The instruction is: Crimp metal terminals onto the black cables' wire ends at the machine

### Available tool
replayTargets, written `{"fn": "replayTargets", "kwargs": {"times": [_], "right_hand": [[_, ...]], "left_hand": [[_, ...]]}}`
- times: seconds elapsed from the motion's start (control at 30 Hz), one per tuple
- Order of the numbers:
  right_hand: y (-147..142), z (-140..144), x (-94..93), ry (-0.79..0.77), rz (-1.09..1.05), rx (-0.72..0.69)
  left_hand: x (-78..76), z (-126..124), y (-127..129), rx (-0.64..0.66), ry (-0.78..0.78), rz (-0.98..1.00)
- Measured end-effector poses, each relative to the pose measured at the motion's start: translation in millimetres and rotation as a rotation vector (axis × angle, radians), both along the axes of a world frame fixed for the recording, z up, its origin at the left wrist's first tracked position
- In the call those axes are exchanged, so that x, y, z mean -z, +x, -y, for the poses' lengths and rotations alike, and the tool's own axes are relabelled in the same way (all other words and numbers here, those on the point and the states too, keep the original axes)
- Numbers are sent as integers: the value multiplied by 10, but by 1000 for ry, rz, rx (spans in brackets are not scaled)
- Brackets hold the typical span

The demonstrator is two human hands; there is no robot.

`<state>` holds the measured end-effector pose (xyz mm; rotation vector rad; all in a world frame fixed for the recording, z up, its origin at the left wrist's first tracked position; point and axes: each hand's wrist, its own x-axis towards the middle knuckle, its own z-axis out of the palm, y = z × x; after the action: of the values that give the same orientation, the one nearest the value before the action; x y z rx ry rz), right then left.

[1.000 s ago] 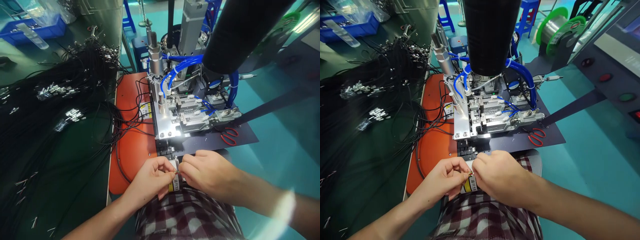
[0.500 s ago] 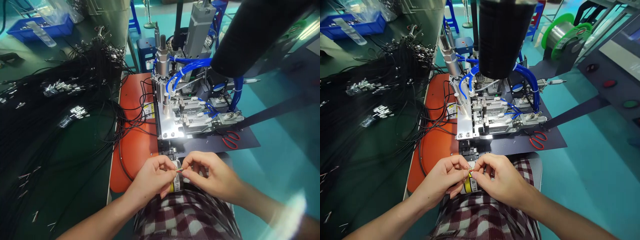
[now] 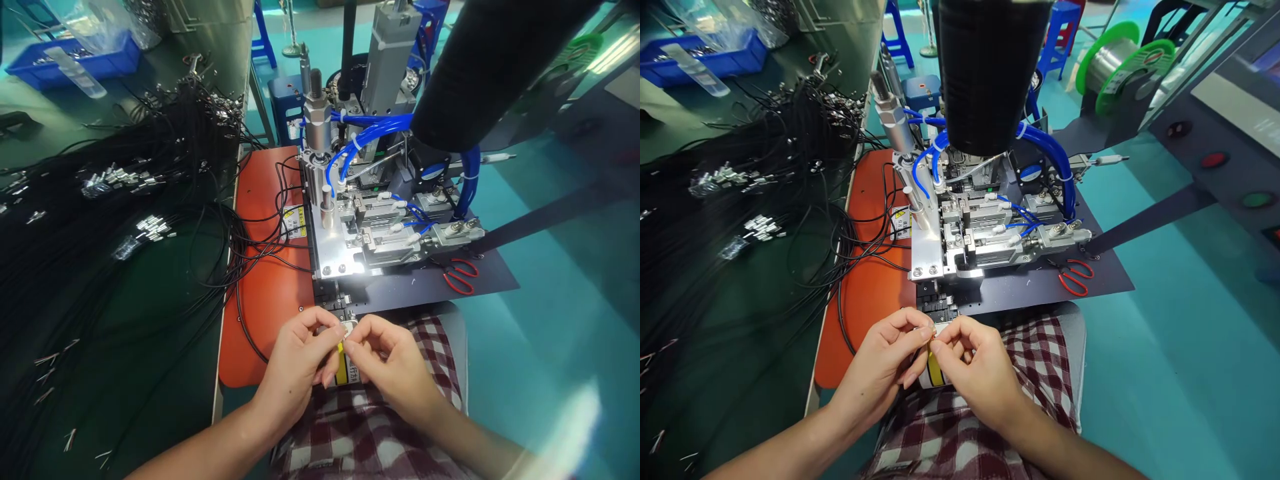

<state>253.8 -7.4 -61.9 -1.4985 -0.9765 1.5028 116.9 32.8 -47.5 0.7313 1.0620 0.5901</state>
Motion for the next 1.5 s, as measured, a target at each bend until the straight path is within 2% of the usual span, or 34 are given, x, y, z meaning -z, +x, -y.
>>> {"fn": "replayTargets", "kwargs": {"times": [0.1,0.33,0.6,0.9,1.03,1.17,1.3,1.5], "right_hand": [[51,-6,7,7,27,-16],[65,-153,-162,11,-34,57],[10,-104,-43,5,-141,107],[-21,-106,-39,-12,-201,147],[-36,-89,23,-21,-233,167],[-22,-64,79,-8,-272,163],[-4,-62,60,-26,-271,144],[18,-84,85,-46,-330,108]], "left_hand": [[-8,-2,2,2,8,-12],[-7,25,-23,76,102,-48],[5,28,-27,74,125,-29],[20,51,-19,54,117,-3],[22,53,-4,51,129,-13],[26,55,6,35,141,-18],[48,66,-4,49,125,-20],[53,64,-26,46,82,49]]}}
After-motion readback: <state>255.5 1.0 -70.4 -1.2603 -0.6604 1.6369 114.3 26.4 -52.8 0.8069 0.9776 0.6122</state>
